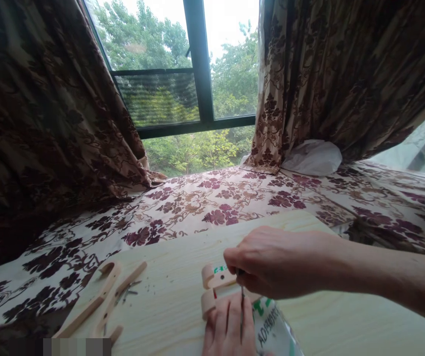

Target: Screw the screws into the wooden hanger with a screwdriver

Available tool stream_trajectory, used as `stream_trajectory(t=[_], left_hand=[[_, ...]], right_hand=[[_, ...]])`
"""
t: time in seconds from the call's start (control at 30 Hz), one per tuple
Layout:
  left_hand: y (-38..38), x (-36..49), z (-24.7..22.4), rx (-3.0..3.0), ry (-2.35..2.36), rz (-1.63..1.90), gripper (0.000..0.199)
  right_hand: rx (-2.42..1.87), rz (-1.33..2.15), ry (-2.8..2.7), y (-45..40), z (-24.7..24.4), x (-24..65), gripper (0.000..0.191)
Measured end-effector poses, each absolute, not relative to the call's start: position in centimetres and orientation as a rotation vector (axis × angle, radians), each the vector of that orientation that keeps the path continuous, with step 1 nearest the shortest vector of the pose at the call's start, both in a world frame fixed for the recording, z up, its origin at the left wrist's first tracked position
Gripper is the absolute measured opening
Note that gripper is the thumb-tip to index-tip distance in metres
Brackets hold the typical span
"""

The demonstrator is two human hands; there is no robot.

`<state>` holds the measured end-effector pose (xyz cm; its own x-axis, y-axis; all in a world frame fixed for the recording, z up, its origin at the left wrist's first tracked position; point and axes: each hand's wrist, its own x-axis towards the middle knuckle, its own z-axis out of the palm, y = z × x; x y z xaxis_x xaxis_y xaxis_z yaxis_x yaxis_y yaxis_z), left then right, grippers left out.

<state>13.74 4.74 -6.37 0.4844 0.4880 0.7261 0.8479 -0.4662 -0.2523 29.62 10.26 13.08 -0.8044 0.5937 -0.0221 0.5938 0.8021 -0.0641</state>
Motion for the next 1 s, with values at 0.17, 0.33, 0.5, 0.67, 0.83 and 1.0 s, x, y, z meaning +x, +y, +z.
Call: stream_trajectory(t=[0.17,0.33,0.5,0.67,0.83,1.0], left_hand=[[4.5,14.2,-5.7,-2.154,-1.174,-0.837,0.061],[4.2,14.2,-5.1,-2.195,-1.17,-0.758,0.062],[4.2,13.4,-5.0,-2.226,-1.137,-0.682,0.06],[4.0,13.1,-4.3,-2.255,-1.059,-0.552,0.063],[3.6,13.2,-3.8,-2.282,-1.113,-0.512,0.064],[3.5,13.3,-3.6,-2.289,-1.114,-0.509,0.064]], right_hand=[[0.901,-0.123,2.949,10.7,13.9,29.7,0.008],[0.739,-0.279,2.998,11.1,14.0,30.1,0.014],[0.795,-0.27,3.014,10.9,13.0,30.3,0.015],[0.871,-0.25,2.986,11.0,13.3,30.1,0.017],[0.779,-0.208,2.897,11.3,14.8,29.8,0.009],[0.715,-0.173,2.87,11.2,14.8,29.0,0.012]])
